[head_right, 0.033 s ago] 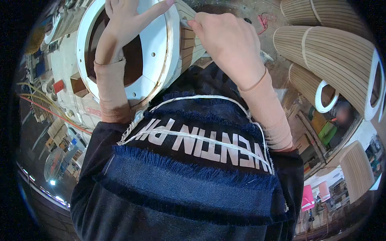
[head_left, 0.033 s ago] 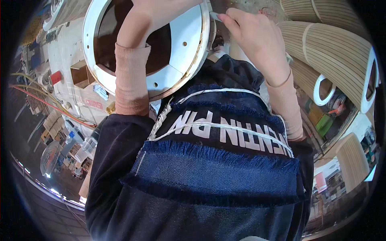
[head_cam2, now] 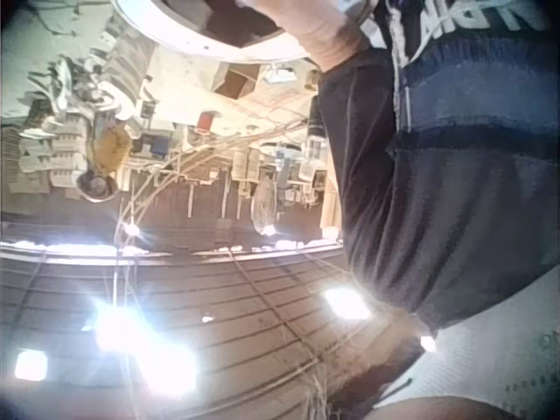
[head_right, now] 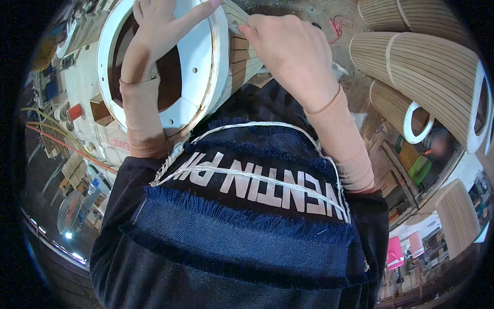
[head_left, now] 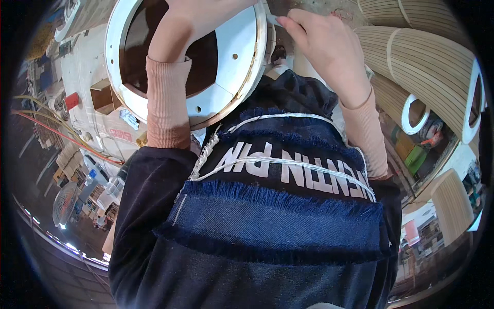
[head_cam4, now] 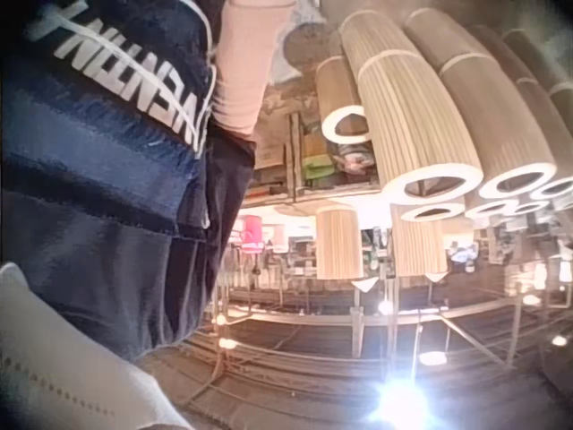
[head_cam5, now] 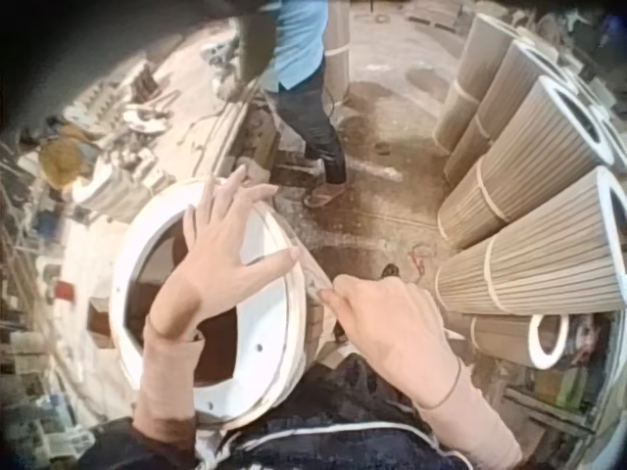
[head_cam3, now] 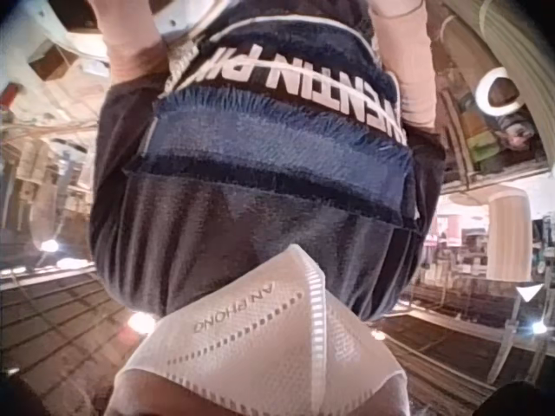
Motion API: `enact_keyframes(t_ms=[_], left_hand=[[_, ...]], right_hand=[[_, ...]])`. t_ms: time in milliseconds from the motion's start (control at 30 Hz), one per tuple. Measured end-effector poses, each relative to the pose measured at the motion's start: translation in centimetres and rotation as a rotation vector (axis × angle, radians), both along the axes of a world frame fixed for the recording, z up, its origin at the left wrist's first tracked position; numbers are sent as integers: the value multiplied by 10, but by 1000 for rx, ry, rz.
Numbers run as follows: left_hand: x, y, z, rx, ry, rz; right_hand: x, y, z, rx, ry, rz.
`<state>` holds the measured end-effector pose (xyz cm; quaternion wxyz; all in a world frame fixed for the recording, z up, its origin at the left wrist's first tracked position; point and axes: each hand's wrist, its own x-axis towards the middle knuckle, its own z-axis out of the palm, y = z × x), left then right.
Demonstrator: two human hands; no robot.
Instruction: Applying glue and assembling wooden slats onto a circular frame for a large cylindrical object.
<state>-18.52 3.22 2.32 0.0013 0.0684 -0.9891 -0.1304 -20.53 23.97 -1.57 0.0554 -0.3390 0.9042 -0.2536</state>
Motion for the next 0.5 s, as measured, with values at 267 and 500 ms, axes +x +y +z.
enact_keyframes(t_ms=[267, 500], left_hand=[[1, 0, -1, 5, 8, -6], [0, 1, 1, -10, -25, 23]], right_hand=[[6, -5, 2, 12, 97, -30], [27, 2, 13, 151, -52, -31]])
